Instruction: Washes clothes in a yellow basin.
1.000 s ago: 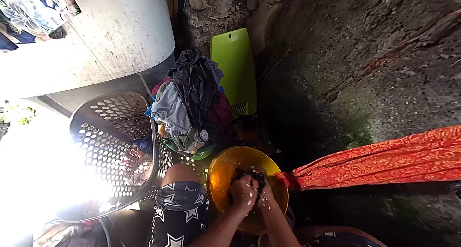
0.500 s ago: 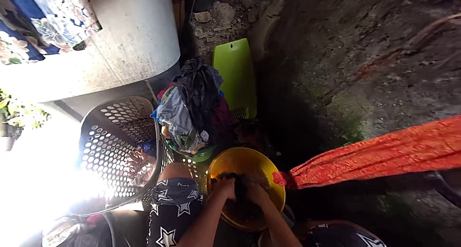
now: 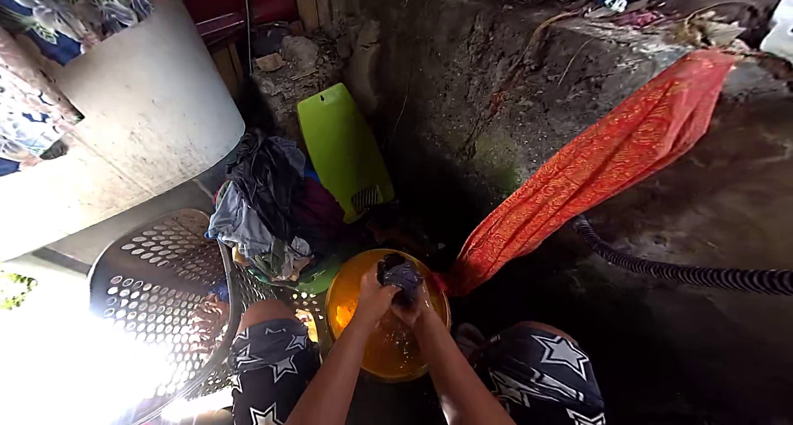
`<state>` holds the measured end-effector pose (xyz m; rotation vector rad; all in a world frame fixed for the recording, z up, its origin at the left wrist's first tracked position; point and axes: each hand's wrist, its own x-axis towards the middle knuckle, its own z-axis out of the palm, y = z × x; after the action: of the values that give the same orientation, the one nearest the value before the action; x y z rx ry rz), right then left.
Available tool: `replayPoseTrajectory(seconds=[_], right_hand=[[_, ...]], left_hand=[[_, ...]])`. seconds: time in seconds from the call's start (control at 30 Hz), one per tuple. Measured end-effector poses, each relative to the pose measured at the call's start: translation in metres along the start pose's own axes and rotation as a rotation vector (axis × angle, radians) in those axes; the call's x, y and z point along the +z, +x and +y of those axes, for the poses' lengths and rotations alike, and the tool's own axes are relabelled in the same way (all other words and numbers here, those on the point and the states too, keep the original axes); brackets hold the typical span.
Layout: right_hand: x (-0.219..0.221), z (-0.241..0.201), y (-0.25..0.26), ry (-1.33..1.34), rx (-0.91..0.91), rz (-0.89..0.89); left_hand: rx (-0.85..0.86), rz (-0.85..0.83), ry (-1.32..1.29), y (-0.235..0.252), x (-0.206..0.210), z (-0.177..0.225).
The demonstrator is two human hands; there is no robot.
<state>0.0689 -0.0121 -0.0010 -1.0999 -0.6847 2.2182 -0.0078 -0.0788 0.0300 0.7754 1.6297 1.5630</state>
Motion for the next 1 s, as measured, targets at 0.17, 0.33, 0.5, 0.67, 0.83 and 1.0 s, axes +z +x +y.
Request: replayPoseTrajectory(seconds=[0.17,0.33,0.5,0.67,0.83,1.0], right_hand=[[0.002,-0.004,0.013,-0.234,-0.37,0.232],[0.027,0.028,-0.016,-0.988,-0.707,0.08],[0.027,0.036,-0.008,-0.559,-0.36,0.267],[0.017,0.034,0.0,-0.217,0.001,0.177],[0.014,0.012,-0.005,-0.253,0.049,0.104],[-0.002,-0.041,-0.001,-0.542,-0.351,0.238]], left_hand=[[-0.327,-0.068,-0.123,-0.016,-0.037,-0.026],[-0.438,0.226,-0.6,-0.002,-0.014,-0.014],[-0.111,0.531,-0.095,0.019,0.007,-0.041],[0.071,0.267,0.42,0.021,-0.003,-0.035],[0.113,0.063,0.343,0.019,-0.02,-0.035],[-0.163,-0.254,0.434,0.022,-0.061,-0.01]])
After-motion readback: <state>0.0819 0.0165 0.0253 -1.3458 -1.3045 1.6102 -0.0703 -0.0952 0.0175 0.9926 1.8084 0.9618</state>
